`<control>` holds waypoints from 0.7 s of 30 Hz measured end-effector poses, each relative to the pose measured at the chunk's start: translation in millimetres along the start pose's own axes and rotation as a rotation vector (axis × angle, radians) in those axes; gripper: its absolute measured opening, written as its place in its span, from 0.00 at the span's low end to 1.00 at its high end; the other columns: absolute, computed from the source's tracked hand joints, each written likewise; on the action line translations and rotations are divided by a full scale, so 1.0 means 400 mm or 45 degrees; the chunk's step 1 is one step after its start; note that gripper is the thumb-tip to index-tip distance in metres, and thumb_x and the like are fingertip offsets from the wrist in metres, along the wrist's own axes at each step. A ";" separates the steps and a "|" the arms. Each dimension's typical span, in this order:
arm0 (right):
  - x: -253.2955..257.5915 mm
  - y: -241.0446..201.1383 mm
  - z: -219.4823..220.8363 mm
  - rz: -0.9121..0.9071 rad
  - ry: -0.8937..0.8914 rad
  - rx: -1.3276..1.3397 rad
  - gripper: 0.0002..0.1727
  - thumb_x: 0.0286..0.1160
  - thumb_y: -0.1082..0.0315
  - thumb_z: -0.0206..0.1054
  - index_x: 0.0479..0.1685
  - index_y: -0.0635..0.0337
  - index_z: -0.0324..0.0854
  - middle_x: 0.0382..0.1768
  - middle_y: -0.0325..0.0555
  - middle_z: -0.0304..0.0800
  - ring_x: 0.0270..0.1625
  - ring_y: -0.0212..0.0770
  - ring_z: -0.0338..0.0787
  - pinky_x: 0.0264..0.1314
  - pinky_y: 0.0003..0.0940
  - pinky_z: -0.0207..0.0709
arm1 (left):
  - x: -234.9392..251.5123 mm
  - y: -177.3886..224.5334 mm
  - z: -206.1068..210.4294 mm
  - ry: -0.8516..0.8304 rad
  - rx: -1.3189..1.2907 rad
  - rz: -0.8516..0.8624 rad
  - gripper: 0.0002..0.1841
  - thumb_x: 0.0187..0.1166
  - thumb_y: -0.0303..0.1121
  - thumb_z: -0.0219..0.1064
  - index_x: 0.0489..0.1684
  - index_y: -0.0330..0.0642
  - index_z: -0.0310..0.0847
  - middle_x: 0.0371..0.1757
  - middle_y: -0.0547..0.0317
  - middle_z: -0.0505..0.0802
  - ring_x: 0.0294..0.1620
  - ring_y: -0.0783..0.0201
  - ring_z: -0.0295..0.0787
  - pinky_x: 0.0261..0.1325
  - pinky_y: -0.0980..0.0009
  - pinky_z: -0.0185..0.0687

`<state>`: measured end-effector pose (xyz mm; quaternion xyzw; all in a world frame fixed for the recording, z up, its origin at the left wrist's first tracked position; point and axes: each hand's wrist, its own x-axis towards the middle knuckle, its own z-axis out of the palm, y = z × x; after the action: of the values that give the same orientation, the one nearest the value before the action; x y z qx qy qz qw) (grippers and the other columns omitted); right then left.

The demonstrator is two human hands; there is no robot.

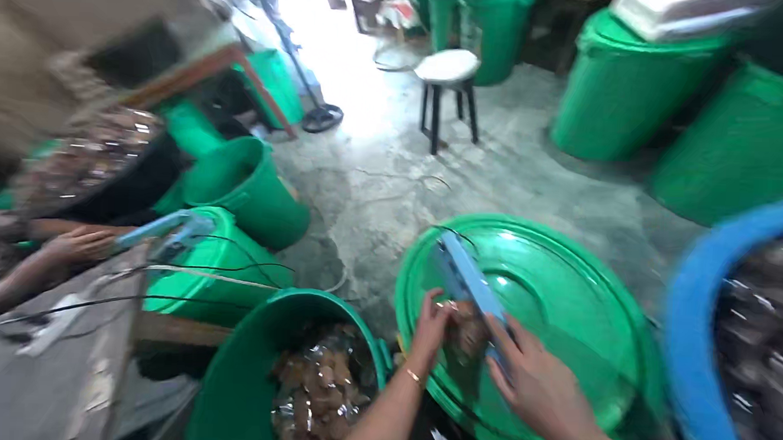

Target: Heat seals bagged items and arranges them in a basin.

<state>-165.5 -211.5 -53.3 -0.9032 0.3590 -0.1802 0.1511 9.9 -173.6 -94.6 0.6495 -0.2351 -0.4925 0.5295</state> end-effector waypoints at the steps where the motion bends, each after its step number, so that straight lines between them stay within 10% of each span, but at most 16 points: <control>1: 0.000 -0.003 -0.003 0.003 -0.021 0.045 0.34 0.66 0.64 0.73 0.77 0.66 0.78 0.70 0.75 0.81 0.55 0.73 0.92 0.43 0.65 0.87 | -0.007 -0.012 0.002 0.055 -0.155 -0.049 0.27 0.93 0.40 0.49 0.87 0.38 0.52 0.60 0.40 0.84 0.51 0.57 0.87 0.54 0.58 0.85; 7: 0.009 -0.001 -0.038 0.061 -0.204 0.173 0.33 0.75 0.62 0.66 0.79 0.71 0.74 0.75 0.78 0.75 0.66 0.77 0.85 0.58 0.70 0.81 | -0.058 -0.016 0.052 -0.091 -0.351 -0.090 0.23 0.94 0.45 0.44 0.74 0.36 0.65 0.45 0.60 0.85 0.40 0.71 0.83 0.48 0.70 0.81; 17: -0.018 -0.011 -0.114 -0.223 0.003 0.339 0.19 0.77 0.70 0.65 0.62 0.74 0.85 0.74 0.79 0.76 0.73 0.79 0.79 0.74 0.65 0.73 | -0.086 0.038 0.049 0.000 0.212 0.254 0.24 0.84 0.31 0.64 0.75 0.25 0.71 0.64 0.33 0.87 0.63 0.49 0.88 0.71 0.53 0.79; 21: -0.102 0.089 -0.218 -0.305 0.175 0.590 0.20 0.82 0.69 0.61 0.63 0.75 0.84 0.70 0.77 0.80 0.74 0.65 0.84 0.77 0.50 0.77 | -0.179 0.032 0.007 -0.022 -0.202 0.120 0.22 0.86 0.28 0.57 0.77 0.31 0.64 0.55 0.49 0.88 0.48 0.64 0.89 0.53 0.64 0.86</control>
<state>-252.1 -220.1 1.3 -0.8663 0.2082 -0.3351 0.3065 -18.8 -119.8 -54.8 0.5896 -0.2302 -0.4898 0.5996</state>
